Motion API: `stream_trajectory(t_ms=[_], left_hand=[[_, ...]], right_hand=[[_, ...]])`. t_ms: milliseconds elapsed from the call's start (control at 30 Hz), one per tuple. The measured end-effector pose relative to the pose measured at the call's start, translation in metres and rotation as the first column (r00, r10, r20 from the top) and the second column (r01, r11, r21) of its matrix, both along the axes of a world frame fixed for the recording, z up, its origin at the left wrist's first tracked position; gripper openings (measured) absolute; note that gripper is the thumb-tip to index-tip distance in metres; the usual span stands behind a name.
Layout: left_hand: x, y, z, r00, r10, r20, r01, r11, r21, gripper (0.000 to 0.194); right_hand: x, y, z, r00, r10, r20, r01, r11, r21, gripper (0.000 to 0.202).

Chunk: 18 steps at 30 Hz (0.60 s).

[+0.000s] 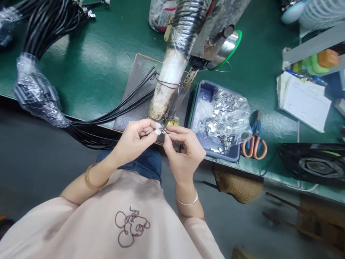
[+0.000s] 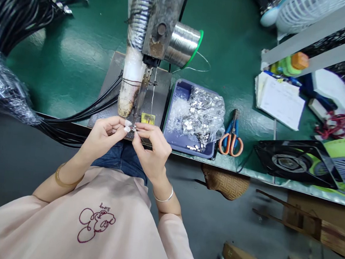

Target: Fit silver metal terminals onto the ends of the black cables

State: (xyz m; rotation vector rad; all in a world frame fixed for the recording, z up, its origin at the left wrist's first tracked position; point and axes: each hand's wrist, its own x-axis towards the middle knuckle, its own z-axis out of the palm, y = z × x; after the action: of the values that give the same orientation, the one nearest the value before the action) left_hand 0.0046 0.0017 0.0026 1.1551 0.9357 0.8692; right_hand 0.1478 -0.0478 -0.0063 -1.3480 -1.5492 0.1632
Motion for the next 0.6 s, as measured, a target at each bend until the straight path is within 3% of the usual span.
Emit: stream_trajectory(t_ms=[200, 600], left_hand=[[-0.0012, 0.0007, 0.0034, 1.0, 0.006, 0.004, -0.006, 1.0, -0.015, 0.012], [-0.0044, 0.0009, -0.004, 1.0, -0.03, -0.005, 0.03, 0.999, -0.043, 0.014]], right_hand=[[0.0004, -0.0001, 0.0054, 1.0, 0.002, 0.026, -0.002, 1.0, -0.004, 0.017], [0.0021, -0.0017, 0.0036, 0.999, 0.035, 0.034, -0.033, 0.999, -0.042, 0.017]])
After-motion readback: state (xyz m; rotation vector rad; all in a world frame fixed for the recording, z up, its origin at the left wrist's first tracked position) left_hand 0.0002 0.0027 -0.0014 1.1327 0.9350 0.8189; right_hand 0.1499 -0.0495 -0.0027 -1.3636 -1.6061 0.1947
